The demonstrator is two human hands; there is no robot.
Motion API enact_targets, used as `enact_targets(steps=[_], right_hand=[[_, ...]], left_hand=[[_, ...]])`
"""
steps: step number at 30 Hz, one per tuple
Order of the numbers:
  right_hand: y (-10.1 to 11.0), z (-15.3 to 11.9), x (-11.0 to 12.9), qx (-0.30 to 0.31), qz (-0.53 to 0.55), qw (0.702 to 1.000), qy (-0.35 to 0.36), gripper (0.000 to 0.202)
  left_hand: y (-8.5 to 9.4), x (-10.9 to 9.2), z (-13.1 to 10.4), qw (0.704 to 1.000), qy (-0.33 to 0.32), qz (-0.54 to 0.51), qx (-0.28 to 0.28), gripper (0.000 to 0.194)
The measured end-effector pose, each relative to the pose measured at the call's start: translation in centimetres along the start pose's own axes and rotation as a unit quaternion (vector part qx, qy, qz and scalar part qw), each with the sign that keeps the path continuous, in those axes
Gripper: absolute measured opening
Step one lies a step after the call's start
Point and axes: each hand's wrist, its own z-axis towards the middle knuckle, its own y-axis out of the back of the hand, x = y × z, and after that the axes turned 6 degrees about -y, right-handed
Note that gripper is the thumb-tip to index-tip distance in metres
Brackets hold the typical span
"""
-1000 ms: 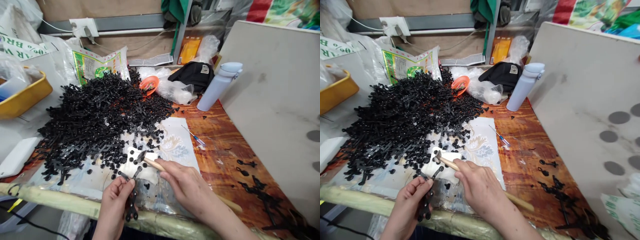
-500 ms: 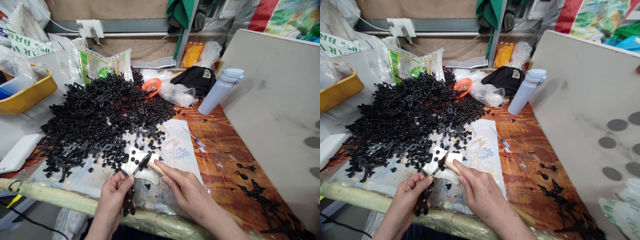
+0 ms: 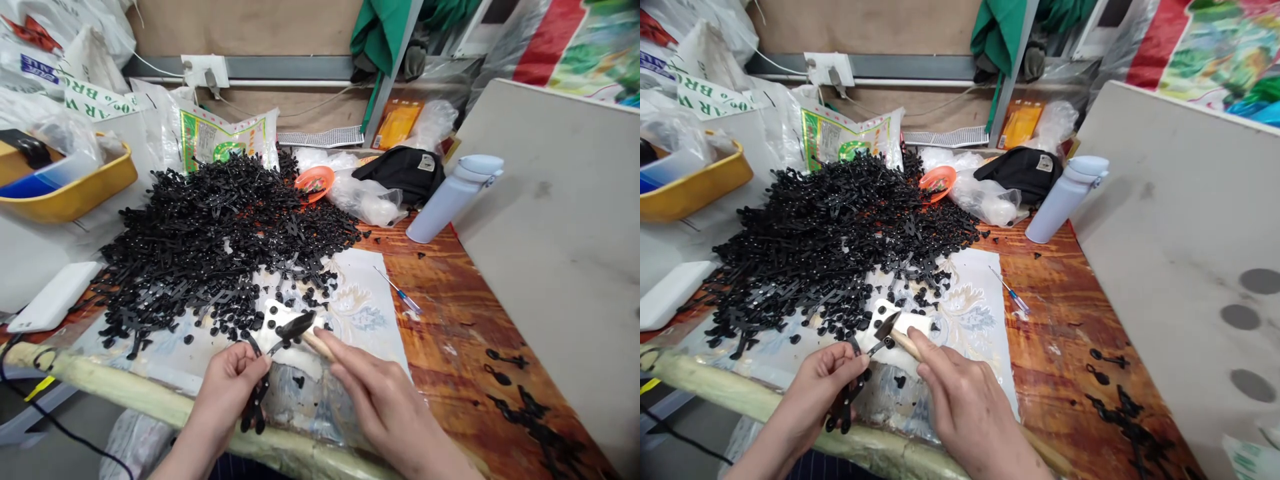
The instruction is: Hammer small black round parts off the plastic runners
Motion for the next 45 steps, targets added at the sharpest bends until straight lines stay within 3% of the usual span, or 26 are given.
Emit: enact_targets(steps=[3,7,12,17,23,26,32,38,45], right_hand=[[-0.2,0.0,0.0,-0.038,0.009,0.999,0.016,0.049],[-0.9,-0.1,-0.2,0.041,-0.066,0.997,-0.023,0.047],[-1.0,-0.4,0.2,0.008,-0.021,0.999,-0.023,0.047],[-1.0,-0.2,0.4,0.071,-0.039,0.994,-0.067,0.045],[0.6,0.4,-1.3,-0.016,0.088,0.986,-0.142,0.042],[0.8,-0.1,-1.7,0.019,0.048,0.985,-0.164,0.041],[-1.0,-1.3,-1.0,0.048,-0.037,0.982,-0.178,0.044],[-2.2,-0.8,0.0,0.066,-0.034,0.987,-0.145,0.047],[-2.0,-0.7,-0.4,0.037,-0.039,0.988,-0.145,0.046]], left_hand=[[0.0,0.0,0.2,1.0,0.002,0.005,-0.005,0.043],[0.2,-0.1,0.4,1.0,0.007,0.021,-0.005,0.041],[0.5,0.0,0.5,0.999,0.012,0.03,0.006,0.043],[0.5,0.2,0.6,0.999,0.001,0.048,0.005,0.039],[1.1,-0.6,0.7,0.995,-0.044,0.086,0.023,0.037],[1.3,-1.2,0.6,0.989,-0.063,0.132,0.028,0.036],[0.9,-1.7,1.1,0.95,-0.107,0.262,0.13,0.034],[0.9,-1.7,1.5,0.946,-0.086,0.279,0.14,0.034],[1.0,-2.0,1.1,0.959,0.007,0.206,0.192,0.04]])
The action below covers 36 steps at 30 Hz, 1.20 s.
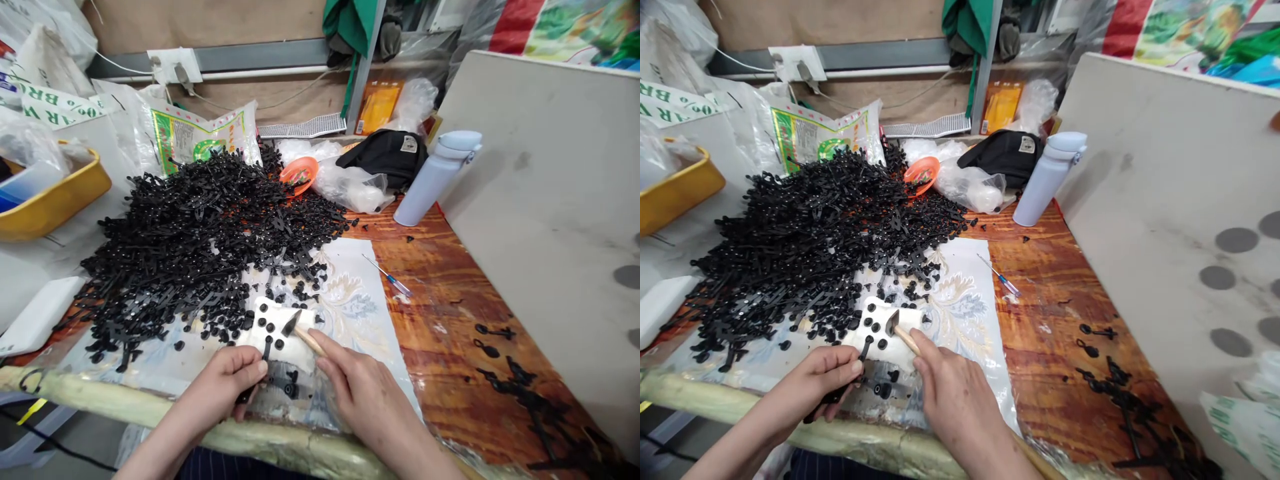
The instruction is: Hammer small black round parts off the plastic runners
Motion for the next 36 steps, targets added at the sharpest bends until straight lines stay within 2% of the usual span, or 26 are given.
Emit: enact_targets(steps=[8,15,21,31,36], right_hand=[[0.4,0.4,0.1,0.008,0.023,1.0,-0.015,0.046],[0.6,0.4,0.1,0.01,0.033,0.999,-0.019,0.047],[0.5,0.4,-0.1,0.013,0.044,0.999,-0.018,0.046],[0.6,0.3,-0.1,0.014,0.058,0.998,-0.015,0.045],[1.6,-0.4,0.1,0.008,0.086,0.996,0.013,0.042]], left_hand=[[0.0,-0.5,0.1,0.998,0.022,-0.023,0.046,0.04],[-0.2,-0.1,0.4,1.0,0.004,0.008,0.018,0.043],[-0.3,0.0,0.7,0.999,0.004,0.038,0.016,0.043],[-0.5,-1.7,0.7,0.992,0.023,0.121,0.02,0.038],[-0.4,-1.8,0.9,0.989,0.013,0.148,0.019,0.035]])
